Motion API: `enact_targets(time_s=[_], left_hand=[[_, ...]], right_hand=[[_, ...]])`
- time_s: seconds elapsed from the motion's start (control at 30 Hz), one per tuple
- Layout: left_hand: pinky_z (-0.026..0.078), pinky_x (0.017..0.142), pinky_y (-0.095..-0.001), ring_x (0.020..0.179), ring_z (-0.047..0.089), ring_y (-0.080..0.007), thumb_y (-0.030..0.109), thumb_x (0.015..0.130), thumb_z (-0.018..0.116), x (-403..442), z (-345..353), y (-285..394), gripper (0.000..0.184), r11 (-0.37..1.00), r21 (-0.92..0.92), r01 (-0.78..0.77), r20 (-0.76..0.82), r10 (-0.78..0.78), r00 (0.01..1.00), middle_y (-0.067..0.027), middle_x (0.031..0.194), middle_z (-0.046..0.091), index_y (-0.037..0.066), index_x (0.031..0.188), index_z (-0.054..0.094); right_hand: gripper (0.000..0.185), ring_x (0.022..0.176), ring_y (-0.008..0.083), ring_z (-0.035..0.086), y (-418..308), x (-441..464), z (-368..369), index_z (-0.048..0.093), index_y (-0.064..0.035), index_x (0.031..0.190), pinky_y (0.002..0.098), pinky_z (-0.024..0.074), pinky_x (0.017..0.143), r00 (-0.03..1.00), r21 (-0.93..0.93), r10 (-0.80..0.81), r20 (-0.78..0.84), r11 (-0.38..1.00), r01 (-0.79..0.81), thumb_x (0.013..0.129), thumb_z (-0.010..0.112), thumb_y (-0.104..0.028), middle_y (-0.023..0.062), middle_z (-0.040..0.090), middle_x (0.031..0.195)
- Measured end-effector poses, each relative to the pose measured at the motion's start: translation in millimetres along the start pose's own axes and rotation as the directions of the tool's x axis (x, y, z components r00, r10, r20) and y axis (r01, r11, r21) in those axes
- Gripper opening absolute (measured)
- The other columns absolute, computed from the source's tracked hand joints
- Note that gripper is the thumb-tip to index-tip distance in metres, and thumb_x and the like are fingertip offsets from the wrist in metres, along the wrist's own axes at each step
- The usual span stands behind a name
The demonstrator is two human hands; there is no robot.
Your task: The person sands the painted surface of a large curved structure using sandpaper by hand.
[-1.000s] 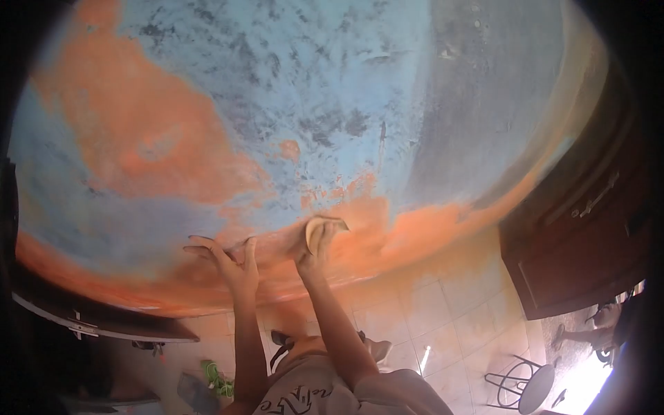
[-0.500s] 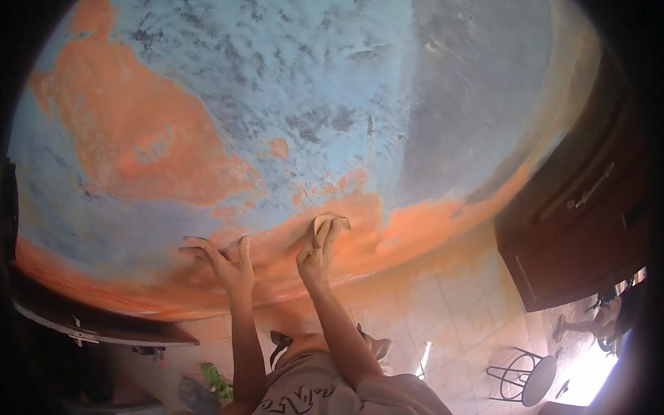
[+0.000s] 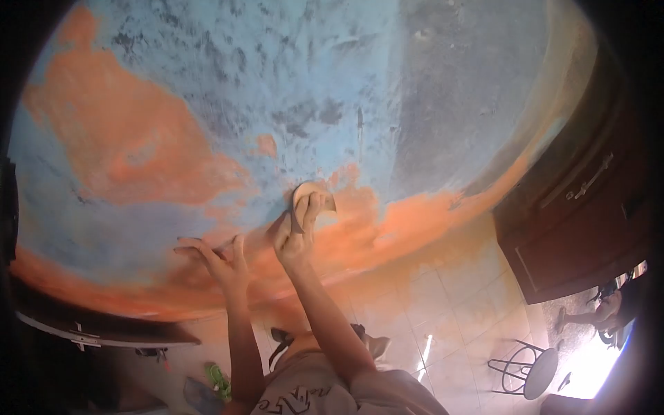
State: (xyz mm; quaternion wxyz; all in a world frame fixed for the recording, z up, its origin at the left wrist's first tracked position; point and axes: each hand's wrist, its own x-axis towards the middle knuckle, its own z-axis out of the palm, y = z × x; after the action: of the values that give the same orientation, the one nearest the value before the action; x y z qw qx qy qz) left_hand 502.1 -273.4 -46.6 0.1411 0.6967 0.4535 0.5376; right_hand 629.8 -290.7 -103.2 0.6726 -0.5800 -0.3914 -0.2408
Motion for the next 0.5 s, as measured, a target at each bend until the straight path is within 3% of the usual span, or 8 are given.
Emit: enact_targets(time_s=[0.07, 0.13, 0.2, 0.27, 0.33, 0.37, 0.5], left_hand=[[0.02, 0.112, -0.0558, 0.14, -0.015, -0.0538, 0.026, 0.084, 0.075, 4, -3, 3, 0.111, 1.0, 0.001, -0.012, 0.022, 0.012, 1.0, -0.0351, 0.149, -0.028, 0.008, 0.153, -0.01], [0.021, 0.113, -0.0549, 0.141, -0.014, -0.0533, 0.025, 0.084, 0.075, 8, -1, 5, 0.111, 1.0, -0.009, 0.003, 0.013, -0.003, 1.0, -0.0353, 0.149, -0.028, 0.008, 0.153, -0.011], [0.021, 0.113, -0.0541, 0.141, -0.014, -0.0528, 0.024, 0.084, 0.075, 3, -5, 7, 0.111, 1.0, -0.002, 0.031, 0.028, -0.031, 0.999, -0.0355, 0.148, -0.028, 0.008, 0.153, -0.011], [0.022, 0.113, -0.0535, 0.141, -0.014, -0.0529, 0.024, 0.083, 0.075, 4, -4, 8, 0.112, 0.997, -0.057, 0.058, 0.026, -0.057, 0.998, -0.0359, 0.148, -0.028, 0.007, 0.153, -0.011], [0.022, 0.113, -0.0536, 0.141, -0.014, -0.053, 0.025, 0.083, 0.075, 3, -4, 5, 0.112, 0.999, -0.03, 0.046, 0.031, -0.045, 0.999, -0.0359, 0.148, -0.028, 0.007, 0.153, -0.011], [0.021, 0.113, -0.0537, 0.141, -0.014, -0.0531, 0.025, 0.083, 0.075, 3, -3, 3, 0.112, 0.999, -0.006, 0.032, 0.023, -0.032, 0.999, -0.0358, 0.148, -0.028, 0.007, 0.153, -0.011], [0.021, 0.113, -0.0534, 0.141, -0.015, -0.0524, 0.026, 0.082, 0.076, 7, -2, 6, 0.114, 1.0, -0.014, 0.022, 0.003, -0.022, 1.0, -0.0352, 0.148, -0.029, 0.007, 0.153, -0.011]], right_hand=[[0.051, 0.136, 0.0563, 0.025, 22, -23, 8, 0.034, 0.009, 0.142, 0.0528, 0.032, 0.109, 0.998, -0.063, 0.046, 0.036, 0.997, -0.044, 0.094, 0.047, -0.001, 0.04, 0.025, 0.146], [0.05, 0.136, 0.0553, 0.026, 40, -61, 3, 0.035, 0.0093, 0.142, 0.0506, 0.0338, 0.108, 1.0, -0.147, -0.017, 0.025, 0.989, 0.02, 0.094, 0.046, -0.001, 0.0398, 0.027, 0.145], [0.047, 0.131, 0.0565, 0.033, 44, -85, -5, 0.036, 0.0139, 0.138, 0.0538, 0.034, 0.108, 0.98, -0.102, 0.177, 0.094, 0.981, -0.168, 0.094, 0.043, -0.001, 0.0388, 0.031, 0.142], [0.046, 0.129, 0.0561, 0.035, 20, -58, -8, 0.036, 0.0142, 0.138, 0.0532, 0.0349, 0.107, 0.981, -0.142, 0.175, 0.078, 0.976, -0.163, 0.095, 0.041, -0.002, 0.0385, 0.031, 0.142], [0.047, 0.13, 0.0564, 0.034, -2, -10, -2, 0.036, 0.0135, 0.138, 0.0541, 0.0348, 0.107, 0.998, 0.081, 0.067, 0.008, 0.994, -0.068, 0.095, 0.042, -0.002, 0.0389, 0.03, 0.142], [0.048, 0.13, 0.057, 0.034, 3, 0, 4, 0.036, 0.0126, 0.139, 0.0556, 0.0339, 0.106, 0.999, -0.019, -0.046, -0.017, 0.999, 0.046, 0.094, 0.044, -0.003, 0.039, 0.03, 0.142], [0.05, 0.131, 0.0581, 0.031, 45, -60, 4, 0.037, 0.0109, 0.14, 0.0574, 0.032, 0.107, 0.999, -0.157, 0.039, 0.037, 0.987, -0.033, 0.094, 0.046, -0.006, 0.0386, 0.029, 0.144]])
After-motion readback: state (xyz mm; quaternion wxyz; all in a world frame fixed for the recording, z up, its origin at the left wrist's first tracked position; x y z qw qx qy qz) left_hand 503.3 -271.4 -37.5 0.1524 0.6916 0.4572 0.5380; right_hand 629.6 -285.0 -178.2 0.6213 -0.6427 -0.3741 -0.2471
